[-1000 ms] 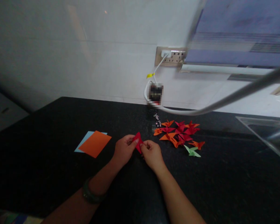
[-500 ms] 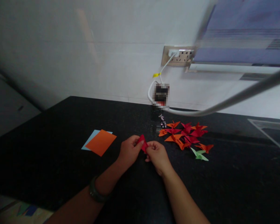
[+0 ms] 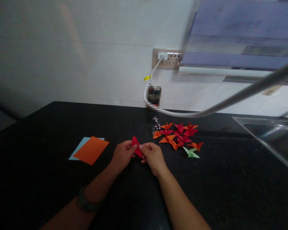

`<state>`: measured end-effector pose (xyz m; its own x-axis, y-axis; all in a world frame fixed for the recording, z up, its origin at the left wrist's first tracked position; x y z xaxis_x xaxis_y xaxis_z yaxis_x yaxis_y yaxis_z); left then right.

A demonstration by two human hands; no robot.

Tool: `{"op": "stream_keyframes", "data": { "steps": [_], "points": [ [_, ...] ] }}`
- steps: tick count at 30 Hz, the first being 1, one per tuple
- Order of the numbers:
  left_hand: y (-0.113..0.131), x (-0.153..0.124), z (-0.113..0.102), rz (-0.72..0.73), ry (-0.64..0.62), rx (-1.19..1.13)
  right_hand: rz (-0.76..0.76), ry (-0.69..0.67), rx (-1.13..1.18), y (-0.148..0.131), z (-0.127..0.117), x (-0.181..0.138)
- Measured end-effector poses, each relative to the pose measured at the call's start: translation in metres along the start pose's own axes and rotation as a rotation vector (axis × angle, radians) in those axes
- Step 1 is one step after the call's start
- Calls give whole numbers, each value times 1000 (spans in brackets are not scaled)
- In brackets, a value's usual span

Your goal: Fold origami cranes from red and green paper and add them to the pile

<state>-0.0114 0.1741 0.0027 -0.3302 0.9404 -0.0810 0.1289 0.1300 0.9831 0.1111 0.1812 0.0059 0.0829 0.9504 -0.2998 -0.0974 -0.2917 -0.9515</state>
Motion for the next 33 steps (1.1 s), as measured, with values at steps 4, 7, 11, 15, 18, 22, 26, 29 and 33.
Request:
{"op": "stream_keyframes", "data": {
  "steps": [4, 7, 11, 15, 18, 22, 26, 29, 33],
  "points": [
    [-1, 1, 0, 122, 9, 104, -101, 48, -87, 1, 2, 0],
    [1, -1, 0, 204, 35, 198, -146, 73, -137, 2, 2, 1],
    [6, -7, 1, 270, 48, 286, -187, 76, -232, 3, -3, 3],
    [6, -10, 5, 265, -2, 311, -283, 91, -423, 4, -12, 10],
    [5, -9, 5, 262, -2, 319, -391, 52, -538, 0, -14, 12],
    [9, -8, 2, 289, 14, 361, -421, 18, -564, -5, -11, 8],
    [15, -11, 0, 336, 60, 455, -256, 26, -474, -2, -7, 4],
    [19, -15, 1, 384, 26, 481, -162, -60, -354, 1, -2, 1],
    [19, -14, 0, 356, 19, 467, -205, -30, -341, 2, -3, 3]
  ]
}}
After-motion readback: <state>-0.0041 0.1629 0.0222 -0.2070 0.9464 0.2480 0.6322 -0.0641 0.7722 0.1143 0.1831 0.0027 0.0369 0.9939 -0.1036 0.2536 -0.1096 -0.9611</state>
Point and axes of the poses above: each hand's wrist, its own x-axis towards the middle knuckle, its own z-axis out of the palm, y = z × x, the point moved 3 cm from there along x, towards the middle knuckle, and after that the axes turned 12 degrees about y, right-handed, at the moved point
